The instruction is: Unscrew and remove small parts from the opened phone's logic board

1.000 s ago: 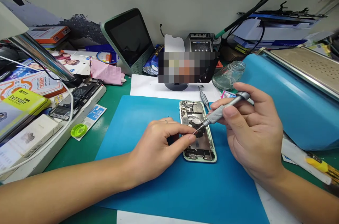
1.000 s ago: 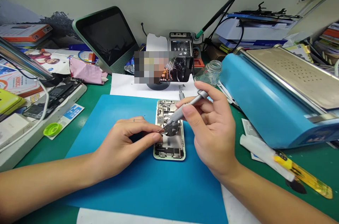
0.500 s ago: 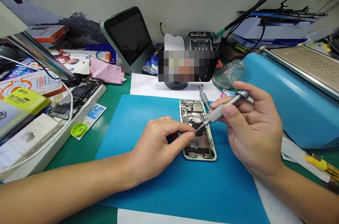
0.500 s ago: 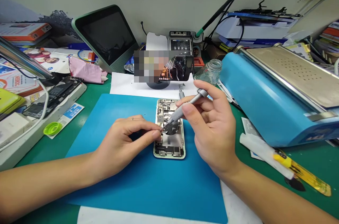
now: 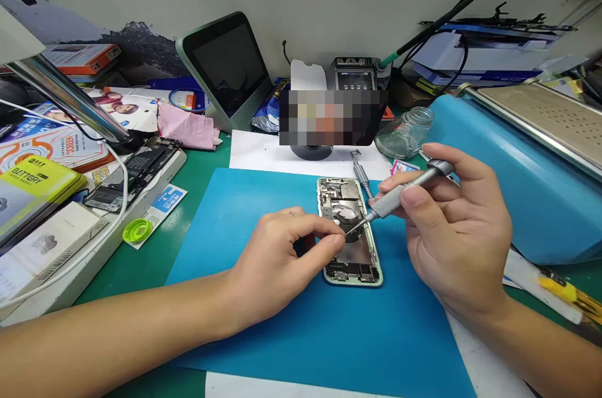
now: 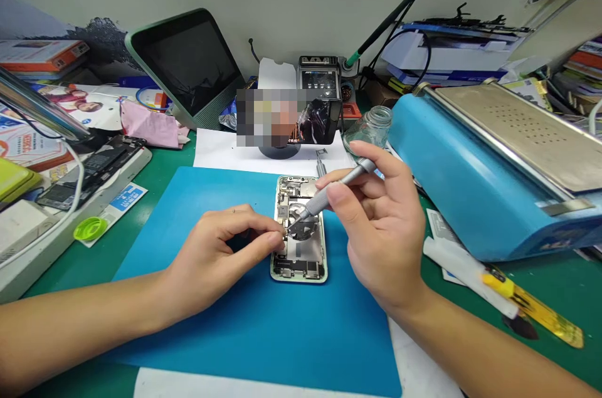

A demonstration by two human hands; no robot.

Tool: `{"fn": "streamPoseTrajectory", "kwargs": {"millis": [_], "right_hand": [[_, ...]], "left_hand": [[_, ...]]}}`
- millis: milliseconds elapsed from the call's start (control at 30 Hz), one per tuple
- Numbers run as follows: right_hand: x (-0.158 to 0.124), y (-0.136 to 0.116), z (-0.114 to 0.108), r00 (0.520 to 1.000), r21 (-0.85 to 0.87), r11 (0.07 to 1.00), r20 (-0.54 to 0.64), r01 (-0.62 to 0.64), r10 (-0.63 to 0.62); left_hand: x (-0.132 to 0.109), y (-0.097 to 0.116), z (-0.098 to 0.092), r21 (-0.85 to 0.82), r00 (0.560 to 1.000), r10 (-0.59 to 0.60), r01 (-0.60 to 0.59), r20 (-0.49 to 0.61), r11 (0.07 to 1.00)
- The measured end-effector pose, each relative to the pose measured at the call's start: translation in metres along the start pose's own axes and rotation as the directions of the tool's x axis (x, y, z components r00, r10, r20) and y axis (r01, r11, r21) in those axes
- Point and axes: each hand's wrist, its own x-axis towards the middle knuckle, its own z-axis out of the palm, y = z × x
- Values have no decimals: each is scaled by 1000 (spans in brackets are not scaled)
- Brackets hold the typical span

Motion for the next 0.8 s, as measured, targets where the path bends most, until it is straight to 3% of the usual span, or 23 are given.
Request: {"fn": "streamPoseTrajectory", "kwargs": {"millis": [800], "right_hand": [[-3,1,1,999,27,999,25,29,-29]], "left_hand": [[-2,0,0,6,999,51,-51,0,999]]}}
